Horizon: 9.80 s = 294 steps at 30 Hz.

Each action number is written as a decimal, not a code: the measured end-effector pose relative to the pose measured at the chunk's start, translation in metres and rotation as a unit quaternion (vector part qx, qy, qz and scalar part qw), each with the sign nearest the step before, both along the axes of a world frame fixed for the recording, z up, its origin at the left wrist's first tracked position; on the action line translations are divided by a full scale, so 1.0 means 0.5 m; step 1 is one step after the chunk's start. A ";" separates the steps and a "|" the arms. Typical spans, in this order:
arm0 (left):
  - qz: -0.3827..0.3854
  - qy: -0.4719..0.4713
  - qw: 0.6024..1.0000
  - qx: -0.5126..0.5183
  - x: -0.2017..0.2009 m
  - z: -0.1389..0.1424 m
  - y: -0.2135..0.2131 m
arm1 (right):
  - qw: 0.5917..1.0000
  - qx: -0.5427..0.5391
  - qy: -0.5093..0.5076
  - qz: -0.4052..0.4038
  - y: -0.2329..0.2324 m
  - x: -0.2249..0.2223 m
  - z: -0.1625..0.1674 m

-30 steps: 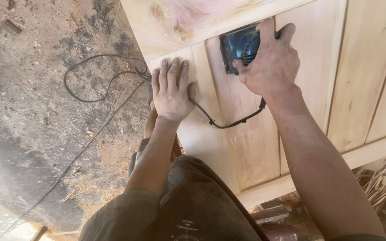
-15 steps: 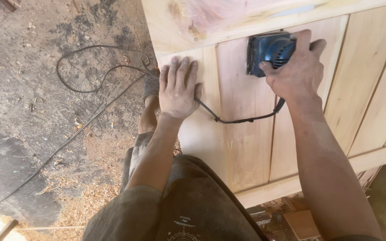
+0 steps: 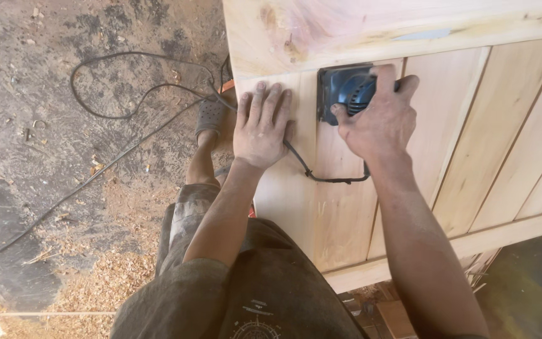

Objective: The person sands a wooden door with an electric sander, moving it across the surface and edges. They then use a chisel to remove small wood splinters from the door's edge.

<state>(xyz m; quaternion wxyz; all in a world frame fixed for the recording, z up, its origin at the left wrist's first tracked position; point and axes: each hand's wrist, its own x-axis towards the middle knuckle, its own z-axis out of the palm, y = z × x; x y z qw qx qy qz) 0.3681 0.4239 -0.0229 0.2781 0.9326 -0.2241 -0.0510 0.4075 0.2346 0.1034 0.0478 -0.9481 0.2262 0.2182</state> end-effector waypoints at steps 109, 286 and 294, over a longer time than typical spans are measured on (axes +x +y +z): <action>-0.020 -0.007 0.997 0.074 -0.024 -0.032 -0.009 | 0.998 0.037 -0.045 0.017 -0.055 -0.201 -0.006; -0.062 0.003 0.981 0.186 0.312 -0.004 -0.097 | 0.992 0.006 -0.115 0.052 -0.182 -0.093 -0.002; -0.084 -0.013 0.978 0.190 0.319 -0.028 -0.086 | 0.986 0.004 -0.136 0.092 -0.210 -0.071 -0.024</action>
